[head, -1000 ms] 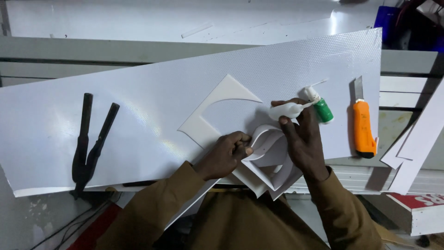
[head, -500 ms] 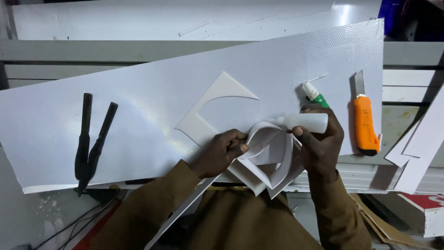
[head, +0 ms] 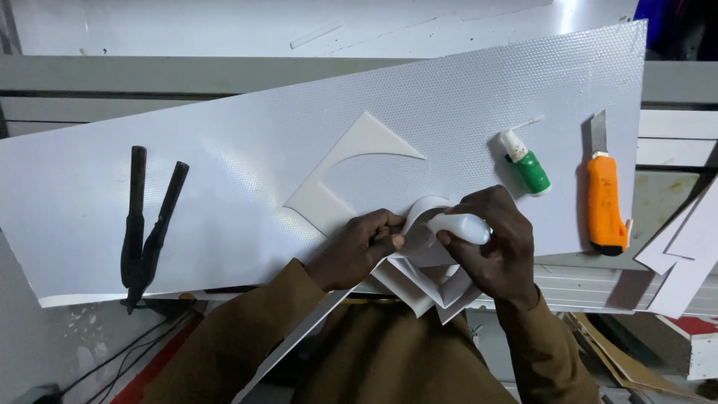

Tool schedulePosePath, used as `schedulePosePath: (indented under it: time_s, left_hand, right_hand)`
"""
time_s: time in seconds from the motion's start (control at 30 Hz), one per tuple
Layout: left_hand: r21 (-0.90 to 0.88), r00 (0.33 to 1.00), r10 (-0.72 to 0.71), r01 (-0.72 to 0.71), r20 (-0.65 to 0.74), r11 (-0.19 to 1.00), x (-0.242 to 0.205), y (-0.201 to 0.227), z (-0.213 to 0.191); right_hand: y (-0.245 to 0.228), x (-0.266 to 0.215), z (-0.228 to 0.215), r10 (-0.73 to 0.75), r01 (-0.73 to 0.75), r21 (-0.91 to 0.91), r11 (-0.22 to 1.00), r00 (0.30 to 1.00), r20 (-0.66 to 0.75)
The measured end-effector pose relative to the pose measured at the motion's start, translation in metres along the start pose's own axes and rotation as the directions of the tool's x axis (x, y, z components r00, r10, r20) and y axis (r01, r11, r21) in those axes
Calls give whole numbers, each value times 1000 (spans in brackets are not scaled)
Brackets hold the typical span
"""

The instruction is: The person assembles a white letter-shaped object by applying glue to its edges and attaching a curved strip. They use a hair straightener to heat and bend the strip to fit the letter's contour. The person then glues additional pieces to the letter and presses them into place.

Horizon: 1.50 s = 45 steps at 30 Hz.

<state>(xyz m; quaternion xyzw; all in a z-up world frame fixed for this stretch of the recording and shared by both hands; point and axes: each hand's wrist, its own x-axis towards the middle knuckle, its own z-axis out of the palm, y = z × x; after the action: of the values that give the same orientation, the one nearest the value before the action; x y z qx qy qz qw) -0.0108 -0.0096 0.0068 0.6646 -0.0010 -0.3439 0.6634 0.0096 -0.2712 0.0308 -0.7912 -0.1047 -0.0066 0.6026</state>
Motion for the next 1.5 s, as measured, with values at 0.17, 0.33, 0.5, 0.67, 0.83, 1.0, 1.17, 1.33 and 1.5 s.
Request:
schedulePosePath:
  time_s: [0.17,0.33,0.5,0.67,0.83,1.0,1.17,1.33,1.5]
  left_hand:
    - [5,1000,-4,4,20,1000,1,-1,-3]
    - [-29,999,-25,25,28,999,1,-2,-3]
    - [-5,1000,-16,16,27,1000,1,6,-3]
    - [-12,1000,-15,16,27,1000,2,6,-3]
    - [-47,1000,1,0,13,999,3,6,-2]
    - [-24,1000,-8,9,27,1000,4,6,-4]
    - [-89,992,-124,124,11,988,4,2,3]
    - [-12,974,-224,224,-30,975,0,-6,3]
    - [37,963,-264,263,46,964,6,-3,10]
  right_hand:
    - [-10,8,0,-4,3,35,999,999,42]
    - [-14,12,1,-9,7,40,999,998,57]
    - [-7,10,-3,-16,11,62,998,997,81]
    - [-11,10,-1,-21,17,52,999,997,77]
    - [-10,8,-3,-15,15,16,1000,999,47]
    - [-20,1,-8,-101,102,-135,986,995,17]
    - [-26,-11,-8,-104,124,-159,979,986,129]
    - [-22,-16,-10,-93,128,-181,975,977,190]
    - [-11,-17,-9,-111,133,-160,978,984,139]
